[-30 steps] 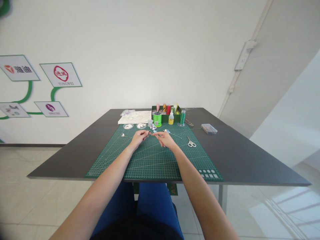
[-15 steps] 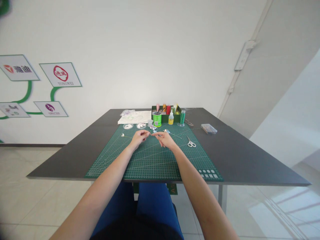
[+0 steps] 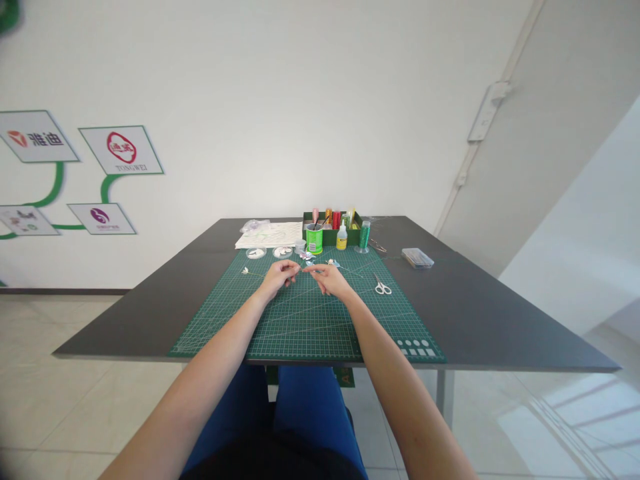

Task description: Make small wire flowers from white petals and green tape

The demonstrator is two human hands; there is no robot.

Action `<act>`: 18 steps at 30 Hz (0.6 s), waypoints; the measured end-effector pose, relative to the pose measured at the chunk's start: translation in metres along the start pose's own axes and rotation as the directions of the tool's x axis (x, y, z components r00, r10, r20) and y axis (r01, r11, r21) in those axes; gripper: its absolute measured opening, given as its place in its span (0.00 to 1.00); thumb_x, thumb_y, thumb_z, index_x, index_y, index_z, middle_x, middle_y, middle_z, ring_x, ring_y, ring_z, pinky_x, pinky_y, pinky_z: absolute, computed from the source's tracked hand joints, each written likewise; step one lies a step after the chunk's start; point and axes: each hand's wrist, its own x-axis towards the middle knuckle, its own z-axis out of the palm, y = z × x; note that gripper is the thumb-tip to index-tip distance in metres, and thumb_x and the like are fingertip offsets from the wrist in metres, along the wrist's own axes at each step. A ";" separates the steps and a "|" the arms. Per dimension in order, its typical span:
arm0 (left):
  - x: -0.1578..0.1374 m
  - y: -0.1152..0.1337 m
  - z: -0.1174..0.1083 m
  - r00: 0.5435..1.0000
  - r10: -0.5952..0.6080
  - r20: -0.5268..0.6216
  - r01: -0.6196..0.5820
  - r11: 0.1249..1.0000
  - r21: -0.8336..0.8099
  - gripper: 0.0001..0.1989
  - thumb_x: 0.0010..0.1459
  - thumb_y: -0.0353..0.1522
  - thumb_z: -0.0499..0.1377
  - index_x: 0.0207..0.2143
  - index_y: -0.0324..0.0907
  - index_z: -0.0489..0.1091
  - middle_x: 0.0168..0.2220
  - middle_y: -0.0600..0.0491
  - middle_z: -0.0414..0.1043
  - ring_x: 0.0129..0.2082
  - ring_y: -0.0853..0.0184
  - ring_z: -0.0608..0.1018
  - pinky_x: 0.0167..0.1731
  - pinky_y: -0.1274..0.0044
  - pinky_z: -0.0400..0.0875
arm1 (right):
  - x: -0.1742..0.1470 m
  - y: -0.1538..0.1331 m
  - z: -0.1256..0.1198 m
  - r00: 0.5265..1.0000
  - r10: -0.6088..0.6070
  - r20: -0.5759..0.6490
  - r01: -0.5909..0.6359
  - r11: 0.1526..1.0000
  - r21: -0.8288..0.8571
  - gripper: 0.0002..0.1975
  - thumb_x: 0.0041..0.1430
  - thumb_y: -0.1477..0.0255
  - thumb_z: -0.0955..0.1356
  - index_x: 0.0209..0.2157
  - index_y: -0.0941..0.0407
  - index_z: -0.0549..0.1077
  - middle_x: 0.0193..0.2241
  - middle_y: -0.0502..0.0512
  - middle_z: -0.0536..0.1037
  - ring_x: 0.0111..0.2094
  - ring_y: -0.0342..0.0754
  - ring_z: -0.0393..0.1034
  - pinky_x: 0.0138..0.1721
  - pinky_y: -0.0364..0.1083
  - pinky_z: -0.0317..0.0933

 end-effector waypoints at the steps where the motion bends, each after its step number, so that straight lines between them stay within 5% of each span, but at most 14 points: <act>1: 0.000 0.000 0.000 1.000 0.000 0.002 0.000 1.000 0.000 0.16 0.46 0.40 0.68 0.30 0.36 0.72 0.22 0.55 0.68 0.18 0.75 0.69 0.13 0.84 0.57 | 0.000 0.000 0.000 1.000 -0.001 -0.001 0.001 1.000 -0.002 0.24 0.60 0.63 0.64 0.51 0.64 0.75 0.08 0.42 0.63 0.08 0.37 0.52 0.13 0.37 0.48; 18: 0.001 -0.002 -0.002 0.998 0.017 0.053 -0.015 0.999 -0.045 0.22 0.46 0.45 0.67 0.34 0.35 0.76 0.19 0.58 0.62 0.15 0.78 0.59 0.15 0.83 0.50 | 0.001 0.002 0.000 1.000 -0.003 -0.012 0.003 1.000 0.000 0.24 0.59 0.63 0.64 0.51 0.63 0.75 0.07 0.42 0.63 0.08 0.38 0.52 0.12 0.37 0.47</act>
